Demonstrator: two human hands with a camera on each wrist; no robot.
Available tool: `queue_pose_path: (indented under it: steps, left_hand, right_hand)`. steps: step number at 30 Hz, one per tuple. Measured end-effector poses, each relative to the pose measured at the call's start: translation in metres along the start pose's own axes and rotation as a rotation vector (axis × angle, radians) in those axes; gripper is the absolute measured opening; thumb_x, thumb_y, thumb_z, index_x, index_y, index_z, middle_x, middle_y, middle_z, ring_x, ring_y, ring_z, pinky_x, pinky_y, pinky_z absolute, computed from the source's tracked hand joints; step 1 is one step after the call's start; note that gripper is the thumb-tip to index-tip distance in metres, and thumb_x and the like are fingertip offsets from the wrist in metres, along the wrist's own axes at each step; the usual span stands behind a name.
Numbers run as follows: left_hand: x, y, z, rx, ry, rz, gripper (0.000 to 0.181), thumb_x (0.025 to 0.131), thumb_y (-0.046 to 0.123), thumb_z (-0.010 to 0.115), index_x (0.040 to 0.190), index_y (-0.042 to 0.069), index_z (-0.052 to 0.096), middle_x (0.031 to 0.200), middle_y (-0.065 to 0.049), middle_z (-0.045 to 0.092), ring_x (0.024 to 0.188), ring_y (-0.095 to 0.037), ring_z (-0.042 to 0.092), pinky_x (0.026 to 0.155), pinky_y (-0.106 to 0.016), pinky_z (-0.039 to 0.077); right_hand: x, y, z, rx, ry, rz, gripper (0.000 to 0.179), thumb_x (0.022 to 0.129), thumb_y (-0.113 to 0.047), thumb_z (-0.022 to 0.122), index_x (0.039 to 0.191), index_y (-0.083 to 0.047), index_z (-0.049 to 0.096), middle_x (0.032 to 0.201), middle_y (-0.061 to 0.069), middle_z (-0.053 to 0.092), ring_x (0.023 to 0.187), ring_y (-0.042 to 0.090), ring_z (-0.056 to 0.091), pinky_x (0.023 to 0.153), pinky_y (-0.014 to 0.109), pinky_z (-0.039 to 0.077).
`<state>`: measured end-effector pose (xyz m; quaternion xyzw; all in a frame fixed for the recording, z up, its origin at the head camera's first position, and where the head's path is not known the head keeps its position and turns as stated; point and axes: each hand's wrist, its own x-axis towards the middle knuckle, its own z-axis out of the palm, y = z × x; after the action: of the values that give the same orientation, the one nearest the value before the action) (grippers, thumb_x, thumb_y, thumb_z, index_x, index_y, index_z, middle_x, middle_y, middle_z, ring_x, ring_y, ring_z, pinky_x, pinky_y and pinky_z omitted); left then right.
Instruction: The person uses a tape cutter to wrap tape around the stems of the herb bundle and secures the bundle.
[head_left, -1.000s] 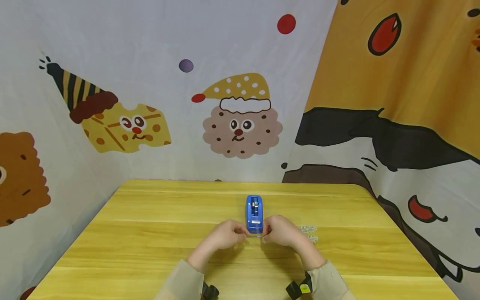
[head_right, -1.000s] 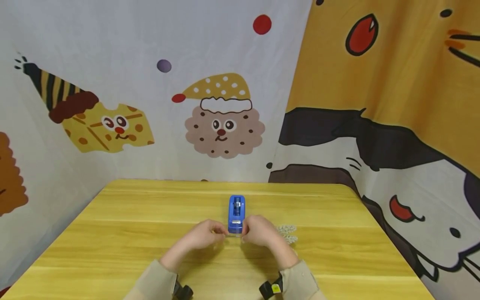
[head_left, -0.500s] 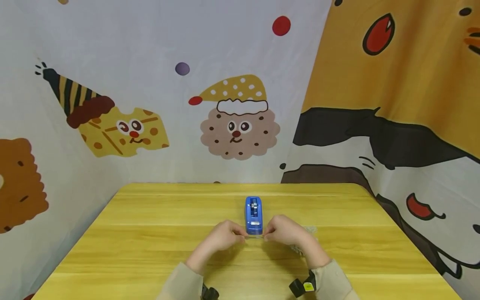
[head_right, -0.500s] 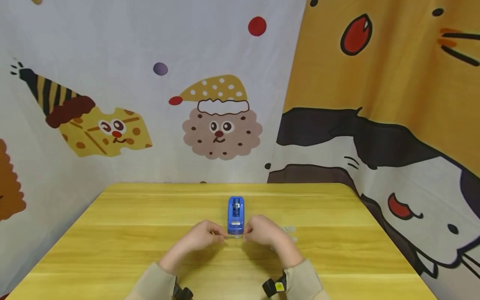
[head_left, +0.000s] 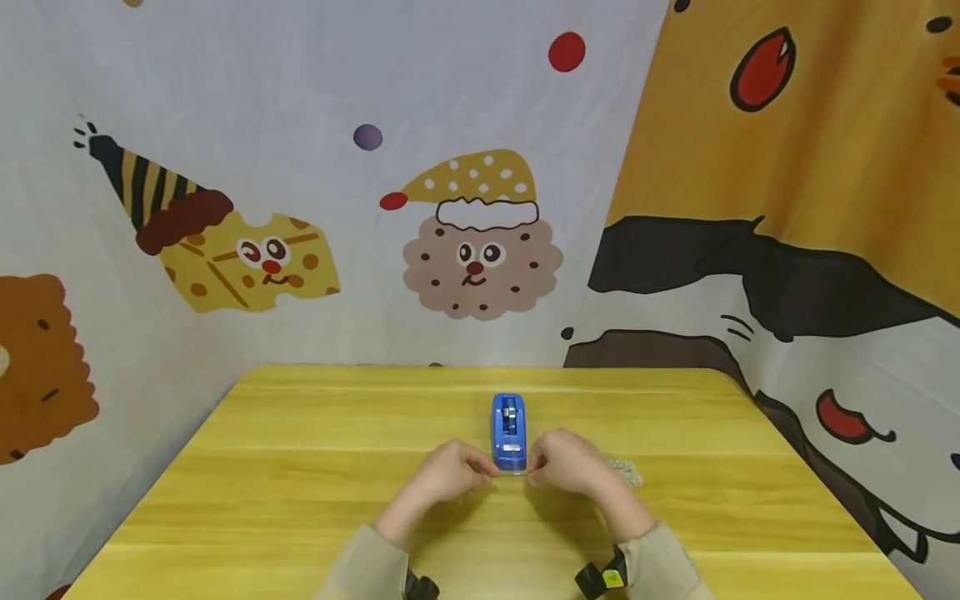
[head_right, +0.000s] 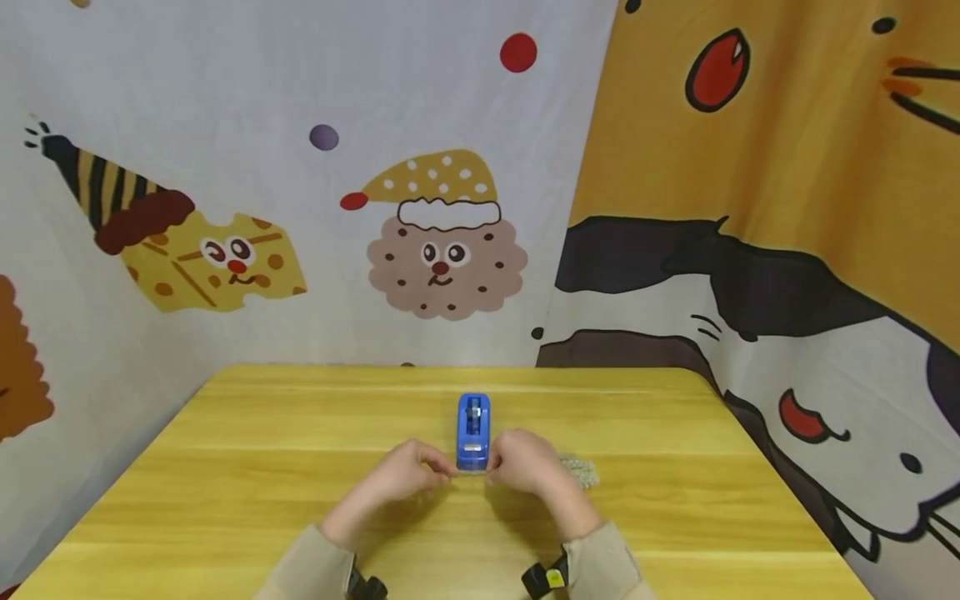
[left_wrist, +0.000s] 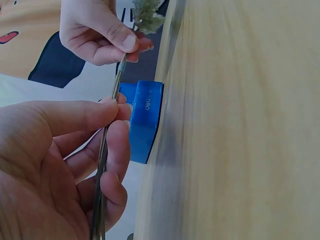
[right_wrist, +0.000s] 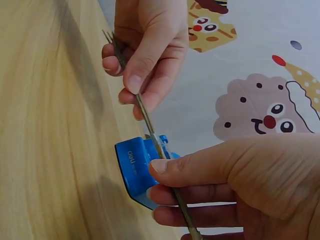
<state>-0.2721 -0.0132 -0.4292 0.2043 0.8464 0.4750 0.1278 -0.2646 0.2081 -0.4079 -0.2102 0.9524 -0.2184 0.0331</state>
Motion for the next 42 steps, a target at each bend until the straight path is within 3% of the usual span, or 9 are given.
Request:
queue_pose_path:
  steps: [8,16,23,31,36,42]
  left_hand:
    - [0.0011,-0.0038,-0.0004,-0.006,-0.012,0.016,0.011,0.082,0.005,0.071,0.093,0.004,0.075,0.083,0.001,0.069,0.057,-0.021,0.061,0.046,-0.024,0.043]
    - [0.0023,-0.0063,-0.0006,0.069,-0.051,0.027,0.014,0.09,0.008,0.062,0.095,0.003,0.074,0.076,-0.002,0.068,0.052,-0.011,0.051,0.045,-0.021,0.039]
    - [0.0003,-0.005,-0.0009,0.097,-0.01,0.034,0.011,0.086,0.006,0.066,0.093,0.007,0.075,0.081,-0.001,0.07,0.048,-0.008,0.045,0.044,-0.023,0.039]
    - [-0.0004,-0.0042,-0.0019,0.048,0.035,0.003,0.014,0.084,0.005,0.068,0.094,0.009,0.076,0.089,0.0,0.071,0.044,-0.01,0.047,0.04,-0.021,0.039]
    - [-0.0001,-0.0033,-0.0028,0.033,0.05,-0.013,0.015,0.084,0.004,0.067,0.095,0.008,0.077,0.085,-0.001,0.07,0.043,-0.01,0.045,0.039,-0.021,0.038]
    - [0.0004,-0.0045,-0.003,0.01,0.042,-0.027,0.016,0.089,0.009,0.063,0.098,0.006,0.075,0.067,-0.012,0.064,0.041,-0.008,0.041,0.037,-0.02,0.034]
  right_hand:
    - [0.0031,-0.0002,0.0064,-0.068,0.056,-0.009,0.022,0.072,-0.009,0.079,0.064,-0.019,0.061,0.063,-0.012,0.054,0.059,0.009,0.049,0.057,0.031,0.045]
    - [0.0047,0.0014,0.0102,-0.092,0.086,0.013,0.026,0.071,-0.01,0.08,0.065,-0.018,0.056,0.059,-0.011,0.051,0.056,0.009,0.046,0.054,0.03,0.042]
    - [0.0032,-0.0002,0.0084,-0.037,0.046,0.026,0.013,0.078,-0.016,0.078,0.071,-0.016,0.068,0.064,-0.012,0.057,0.057,0.009,0.048,0.054,0.03,0.043]
    - [0.0026,-0.0011,0.006,-0.029,0.036,0.04,0.008,0.081,-0.015,0.076,0.073,-0.014,0.075,0.064,-0.012,0.058,0.054,0.008,0.046,0.052,0.027,0.042]
    - [0.004,-0.0011,0.0071,-0.042,0.067,0.051,0.01,0.078,-0.015,0.079,0.07,-0.016,0.073,0.063,-0.013,0.059,0.055,0.008,0.047,0.052,0.027,0.042]
    - [0.0058,-0.0012,0.0098,-0.046,0.085,0.064,0.015,0.077,-0.015,0.08,0.067,-0.018,0.069,0.06,-0.013,0.056,0.055,0.009,0.047,0.052,0.028,0.042]
